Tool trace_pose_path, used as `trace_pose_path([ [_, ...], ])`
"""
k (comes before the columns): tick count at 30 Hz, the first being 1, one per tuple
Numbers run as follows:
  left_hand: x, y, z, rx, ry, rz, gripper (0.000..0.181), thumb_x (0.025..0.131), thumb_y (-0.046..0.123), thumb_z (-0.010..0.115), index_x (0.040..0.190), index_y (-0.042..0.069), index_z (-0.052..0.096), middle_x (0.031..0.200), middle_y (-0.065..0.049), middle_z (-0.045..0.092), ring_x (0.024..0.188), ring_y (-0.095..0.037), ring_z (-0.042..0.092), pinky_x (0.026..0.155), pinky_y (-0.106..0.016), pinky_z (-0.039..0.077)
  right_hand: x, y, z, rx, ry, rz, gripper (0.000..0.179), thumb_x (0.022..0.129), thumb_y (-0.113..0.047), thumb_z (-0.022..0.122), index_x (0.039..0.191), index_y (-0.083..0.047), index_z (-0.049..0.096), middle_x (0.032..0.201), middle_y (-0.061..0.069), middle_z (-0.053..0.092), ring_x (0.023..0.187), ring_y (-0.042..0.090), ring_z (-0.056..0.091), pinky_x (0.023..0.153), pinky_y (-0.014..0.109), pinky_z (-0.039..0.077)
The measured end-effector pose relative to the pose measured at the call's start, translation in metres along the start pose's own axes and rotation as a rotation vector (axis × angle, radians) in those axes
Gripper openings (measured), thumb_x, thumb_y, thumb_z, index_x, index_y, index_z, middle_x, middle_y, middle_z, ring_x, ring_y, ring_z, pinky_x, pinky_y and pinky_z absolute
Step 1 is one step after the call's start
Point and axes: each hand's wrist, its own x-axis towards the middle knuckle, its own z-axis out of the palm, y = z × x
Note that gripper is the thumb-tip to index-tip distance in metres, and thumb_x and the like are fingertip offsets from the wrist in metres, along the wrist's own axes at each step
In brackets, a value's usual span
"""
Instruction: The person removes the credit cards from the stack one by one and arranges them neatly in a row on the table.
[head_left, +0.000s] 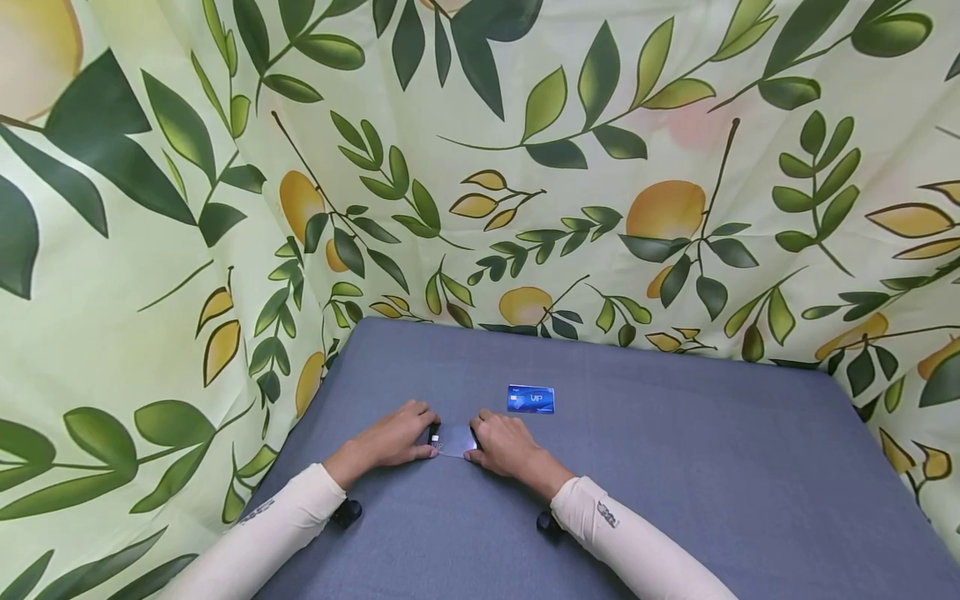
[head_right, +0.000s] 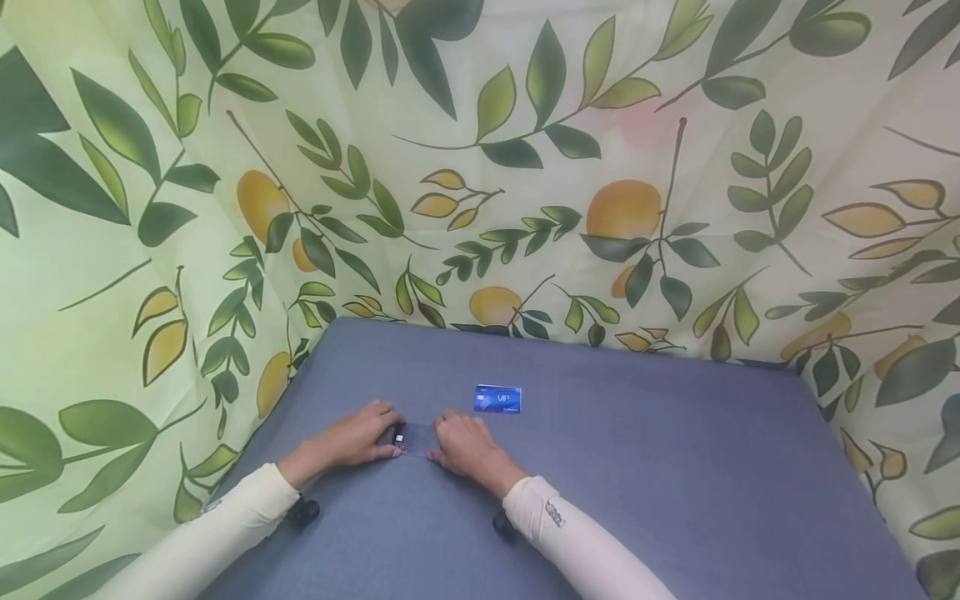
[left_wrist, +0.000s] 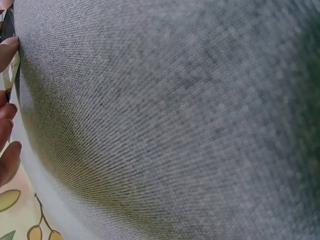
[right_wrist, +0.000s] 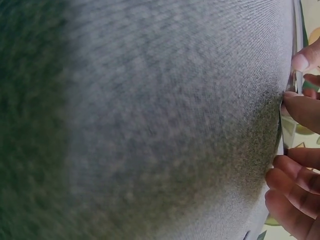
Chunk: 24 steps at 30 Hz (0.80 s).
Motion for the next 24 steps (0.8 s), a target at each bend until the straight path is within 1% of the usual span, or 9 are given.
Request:
trace_pose_path([
  [6, 0.0007, -0.001, -0.0013, -0.014, -0.006, 0.006, 0.042, 0.088, 0.034, 0.078, 0.116, 0.004, 0.067, 0.102, -0.004, 0.06, 0.089, -0.015, 0.052, 0.078, -0.034, 0.048, 0.0017, -0.0012, -0.0011, -0.01, -0.028, 0.012, 0.044, 0.086, -0.045, 0.077, 0.108, -0.008, 0.07, 0.088, 0.002, 0.062, 0.071, 0.013, 0.059, 0.057, 0.032, 0.048],
  [12, 0.0016, -0.0014, -0.0003, -0.005, -0.015, -0.005, 0.043, 0.088, 0.036, 0.078, 0.116, 0.005, 0.068, 0.103, -0.003, 0.061, 0.09, -0.014, 0.052, 0.078, -0.034, 0.048, 0.0017, -0.0022, -0.0026, -0.015, -0.031, 0.016, 0.044, 0.086, -0.045, 0.078, 0.106, -0.008, 0.07, 0.089, 0.003, 0.063, 0.073, 0.016, 0.062, 0.058, 0.034, 0.05],
  [17, 0.0019, -0.0009, -0.0009, -0.01, -0.018, -0.012, 0.043, 0.088, 0.036, 0.078, 0.117, 0.006, 0.067, 0.104, -0.003, 0.061, 0.091, -0.015, 0.053, 0.079, -0.035, 0.048, 0.002, -0.0015, -0.0032, -0.015, -0.04, 0.018, 0.044, 0.086, -0.045, 0.077, 0.107, -0.008, 0.071, 0.09, 0.003, 0.063, 0.072, 0.015, 0.06, 0.057, 0.033, 0.049],
  [24, 0.0017, -0.0011, -0.0013, -0.021, -0.024, -0.008, 0.042, 0.088, 0.035, 0.077, 0.117, 0.005, 0.067, 0.103, -0.004, 0.06, 0.092, -0.015, 0.052, 0.08, -0.035, 0.048, 0.0017, -0.0018, -0.0022, -0.036, -0.039, 0.014, 0.043, 0.086, -0.047, 0.076, 0.106, -0.008, 0.071, 0.09, 0.003, 0.063, 0.073, 0.016, 0.063, 0.059, 0.034, 0.051],
])
